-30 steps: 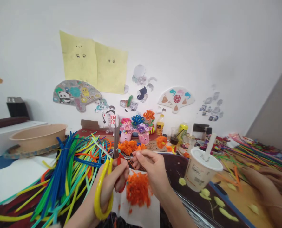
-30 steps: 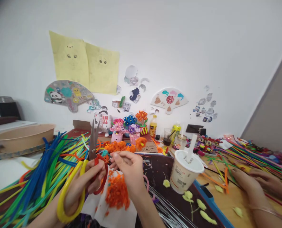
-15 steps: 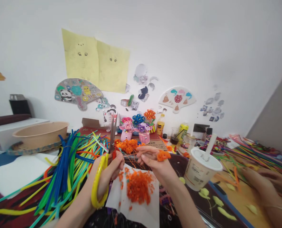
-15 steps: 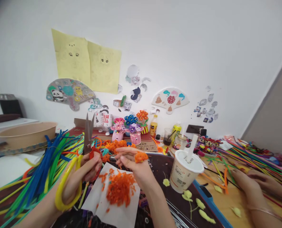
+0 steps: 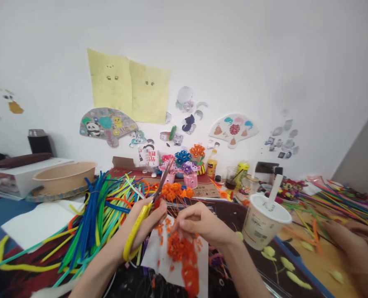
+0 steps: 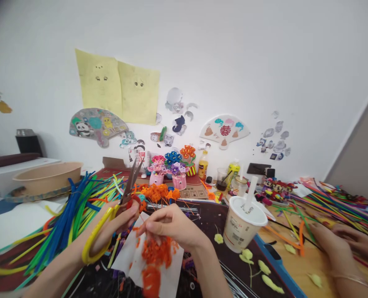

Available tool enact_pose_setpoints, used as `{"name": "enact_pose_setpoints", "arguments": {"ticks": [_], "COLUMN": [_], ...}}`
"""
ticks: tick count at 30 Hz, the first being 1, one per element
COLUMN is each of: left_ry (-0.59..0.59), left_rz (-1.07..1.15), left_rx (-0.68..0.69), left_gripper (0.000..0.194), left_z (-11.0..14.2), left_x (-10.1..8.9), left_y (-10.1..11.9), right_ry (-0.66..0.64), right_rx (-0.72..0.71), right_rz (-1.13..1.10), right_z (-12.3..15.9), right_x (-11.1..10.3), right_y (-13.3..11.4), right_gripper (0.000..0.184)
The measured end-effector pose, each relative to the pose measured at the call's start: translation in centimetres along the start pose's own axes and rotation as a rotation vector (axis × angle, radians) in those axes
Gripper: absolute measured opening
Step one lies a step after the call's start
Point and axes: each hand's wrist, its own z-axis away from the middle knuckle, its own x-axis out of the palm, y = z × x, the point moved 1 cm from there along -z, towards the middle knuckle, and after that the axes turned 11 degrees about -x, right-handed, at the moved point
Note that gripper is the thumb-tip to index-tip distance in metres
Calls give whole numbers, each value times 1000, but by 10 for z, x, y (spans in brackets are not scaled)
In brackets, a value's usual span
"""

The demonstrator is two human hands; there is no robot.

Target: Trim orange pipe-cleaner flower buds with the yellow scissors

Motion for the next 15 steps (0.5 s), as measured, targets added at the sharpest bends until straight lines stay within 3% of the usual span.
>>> {"name": "enact_pose_setpoints", "arguments": {"ticks": [3,6,8,15], "left_ry": [-64,-28,56,411], "left_rz": [-7,-30,-57,-174], "left_rx": [18,23,23,110], "left_gripper": [41,41,40,31], "left_z": [-2,-4,-6,-6], "left_x": [3,6,8,-7], "left_y": [5,6,5,4], "right_ry": [-4,19,80,472], "right_rx": [20,31,13,-202], "right_rz": [-58,-100,-114,-86], "right_z": [1,0,-2,-15], "right_x": [4,9,12,12], "right_y": [1,1,1,5], "right_gripper": [27,26,24,28]}}
